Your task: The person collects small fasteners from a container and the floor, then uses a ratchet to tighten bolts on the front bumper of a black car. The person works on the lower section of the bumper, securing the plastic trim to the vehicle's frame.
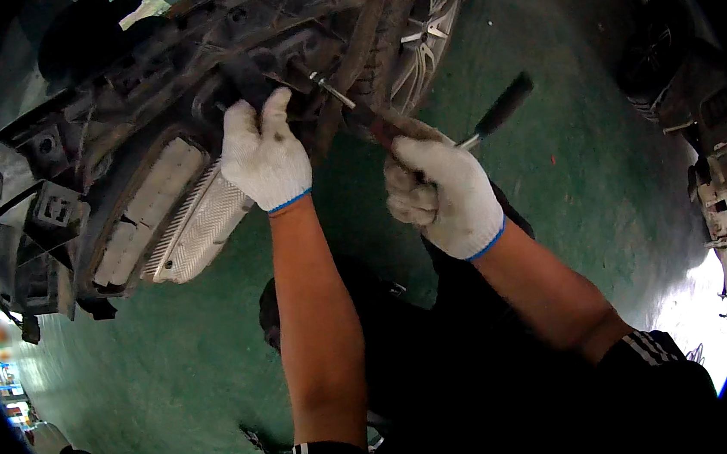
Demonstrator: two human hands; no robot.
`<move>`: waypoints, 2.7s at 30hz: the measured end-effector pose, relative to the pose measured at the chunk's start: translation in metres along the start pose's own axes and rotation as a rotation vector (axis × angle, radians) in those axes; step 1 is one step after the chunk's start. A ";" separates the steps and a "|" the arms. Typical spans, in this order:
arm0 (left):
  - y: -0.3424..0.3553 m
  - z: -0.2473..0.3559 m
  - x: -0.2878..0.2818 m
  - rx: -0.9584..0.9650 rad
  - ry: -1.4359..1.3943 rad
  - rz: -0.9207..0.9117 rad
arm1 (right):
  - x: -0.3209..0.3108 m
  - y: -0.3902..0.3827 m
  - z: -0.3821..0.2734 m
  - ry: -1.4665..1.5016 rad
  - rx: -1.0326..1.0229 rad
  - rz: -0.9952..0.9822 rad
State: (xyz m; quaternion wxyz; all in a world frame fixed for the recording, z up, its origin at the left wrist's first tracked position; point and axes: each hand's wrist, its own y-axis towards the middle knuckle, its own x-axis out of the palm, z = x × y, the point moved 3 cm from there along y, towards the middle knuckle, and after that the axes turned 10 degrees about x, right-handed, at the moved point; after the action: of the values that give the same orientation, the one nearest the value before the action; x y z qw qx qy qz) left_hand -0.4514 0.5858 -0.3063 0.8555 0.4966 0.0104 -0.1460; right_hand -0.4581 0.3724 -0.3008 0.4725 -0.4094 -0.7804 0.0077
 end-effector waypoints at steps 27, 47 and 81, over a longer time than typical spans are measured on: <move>-0.001 0.005 -0.002 -0.092 -0.004 -0.048 | 0.022 0.005 -0.008 0.289 -0.022 0.058; 0.004 0.007 -0.011 -0.209 -0.217 -0.147 | 0.001 -0.003 -0.014 0.299 0.120 -0.273; -0.060 0.070 -0.175 -1.116 -0.879 0.340 | -0.019 -0.010 0.023 -0.613 0.432 -0.689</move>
State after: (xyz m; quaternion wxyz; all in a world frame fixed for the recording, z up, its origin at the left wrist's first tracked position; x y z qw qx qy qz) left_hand -0.6438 0.5407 -0.2929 0.9173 -0.1231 -0.3384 -0.1700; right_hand -0.4770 0.3622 -0.3236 0.2708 0.0002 -0.9535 0.1325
